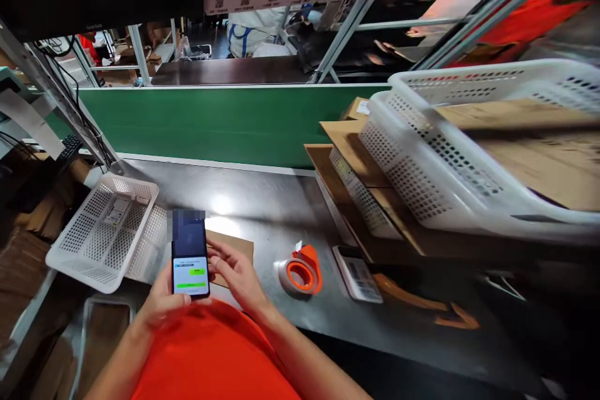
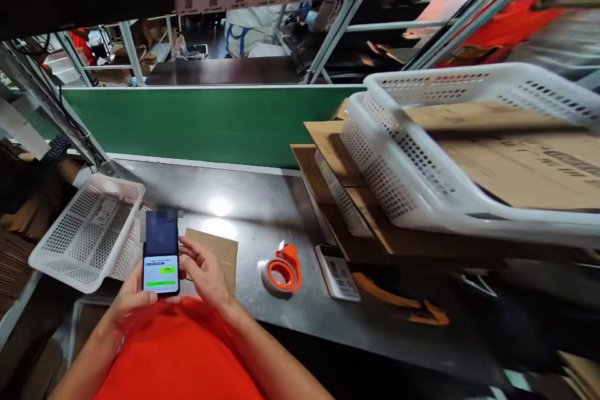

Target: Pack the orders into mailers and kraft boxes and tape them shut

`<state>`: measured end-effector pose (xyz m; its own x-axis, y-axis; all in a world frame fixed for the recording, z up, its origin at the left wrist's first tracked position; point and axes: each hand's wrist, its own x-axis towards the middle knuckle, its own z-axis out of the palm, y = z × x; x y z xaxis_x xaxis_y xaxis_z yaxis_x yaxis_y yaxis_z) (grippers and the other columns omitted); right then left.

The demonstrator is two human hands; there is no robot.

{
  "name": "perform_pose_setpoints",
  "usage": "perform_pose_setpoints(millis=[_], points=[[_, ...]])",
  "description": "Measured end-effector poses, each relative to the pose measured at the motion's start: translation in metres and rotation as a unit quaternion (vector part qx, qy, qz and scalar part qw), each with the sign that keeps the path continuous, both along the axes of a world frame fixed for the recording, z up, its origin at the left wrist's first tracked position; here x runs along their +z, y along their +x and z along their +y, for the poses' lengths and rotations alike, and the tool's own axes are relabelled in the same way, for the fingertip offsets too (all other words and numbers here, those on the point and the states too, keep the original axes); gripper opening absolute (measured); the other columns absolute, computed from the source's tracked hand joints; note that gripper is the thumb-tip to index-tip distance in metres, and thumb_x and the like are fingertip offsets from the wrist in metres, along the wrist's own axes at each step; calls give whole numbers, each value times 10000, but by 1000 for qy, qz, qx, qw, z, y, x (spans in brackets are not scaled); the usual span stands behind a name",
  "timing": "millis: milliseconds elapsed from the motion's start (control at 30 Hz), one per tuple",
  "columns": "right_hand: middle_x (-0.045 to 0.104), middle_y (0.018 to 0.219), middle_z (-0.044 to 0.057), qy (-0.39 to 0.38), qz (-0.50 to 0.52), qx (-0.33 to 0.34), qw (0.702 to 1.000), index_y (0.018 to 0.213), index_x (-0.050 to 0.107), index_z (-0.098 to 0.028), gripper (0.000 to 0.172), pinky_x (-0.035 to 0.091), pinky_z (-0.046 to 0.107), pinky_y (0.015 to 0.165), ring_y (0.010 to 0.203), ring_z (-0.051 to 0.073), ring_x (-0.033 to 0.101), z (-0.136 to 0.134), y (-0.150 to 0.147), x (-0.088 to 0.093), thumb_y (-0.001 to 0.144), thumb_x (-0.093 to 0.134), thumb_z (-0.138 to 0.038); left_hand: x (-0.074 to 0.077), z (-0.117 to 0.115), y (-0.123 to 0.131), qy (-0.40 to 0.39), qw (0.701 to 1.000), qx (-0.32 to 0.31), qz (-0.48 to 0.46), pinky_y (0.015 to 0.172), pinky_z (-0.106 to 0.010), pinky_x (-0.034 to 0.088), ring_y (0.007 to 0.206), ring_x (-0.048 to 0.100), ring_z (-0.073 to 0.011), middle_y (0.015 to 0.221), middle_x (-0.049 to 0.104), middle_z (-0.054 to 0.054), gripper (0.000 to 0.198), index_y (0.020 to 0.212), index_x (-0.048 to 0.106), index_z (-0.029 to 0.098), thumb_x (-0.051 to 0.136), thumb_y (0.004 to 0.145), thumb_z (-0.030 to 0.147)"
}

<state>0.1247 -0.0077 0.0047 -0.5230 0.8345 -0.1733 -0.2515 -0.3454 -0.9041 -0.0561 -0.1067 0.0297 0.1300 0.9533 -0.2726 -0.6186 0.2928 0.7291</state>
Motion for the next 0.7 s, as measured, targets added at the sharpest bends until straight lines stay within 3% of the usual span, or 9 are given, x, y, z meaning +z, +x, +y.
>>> perform_pose_setpoints(millis=[67,133,300,467,700], points=[[824,1154,71,1,17,28,999,1326,735,-262,544,628,358,730,908,239,768,0,-6,16,862,821,-532,-1,1,2,-1,1000,-3,1,1030,-572,640,1374,640,-470,1435,711,-202,690,1407,655,200,925,775,263],[828,1111,55,3,17,31,999,1305,734,-257,528,632,348,735,898,229,770,0,-7,21,851,840,-506,-3,2,4,-1,1000,-1,5,1022,-571,641,1338,668,-459,1417,723,-180,693,1406,660,216,930,771,266],[826,1065,75,-14,-18,2,1000,1257,731,-223,536,637,354,714,870,240,769,3,-3,12,820,883,-494,-5,6,8,-5,1000,6,11,1030,-584,631,1307,681,-455,1398,734,-162,697,1397,666,222,941,759,274],[823,1107,82,-28,-8,17,999,1303,728,-236,564,626,338,726,892,232,765,5,3,12,832,873,-510,-7,11,10,-10,1000,-8,-3,1016,-578,642,1338,665,-447,1397,721,-189,685,1372,660,202,943,752,267],[820,1120,93,-17,-5,8,1000,1288,743,-226,490,623,322,752,922,223,762,4,5,15,870,828,-468,-28,16,8,3,1000,-23,-19,935,-529,688,1298,692,-432,1366,733,-191,725,1396,630,194,936,743,279]])
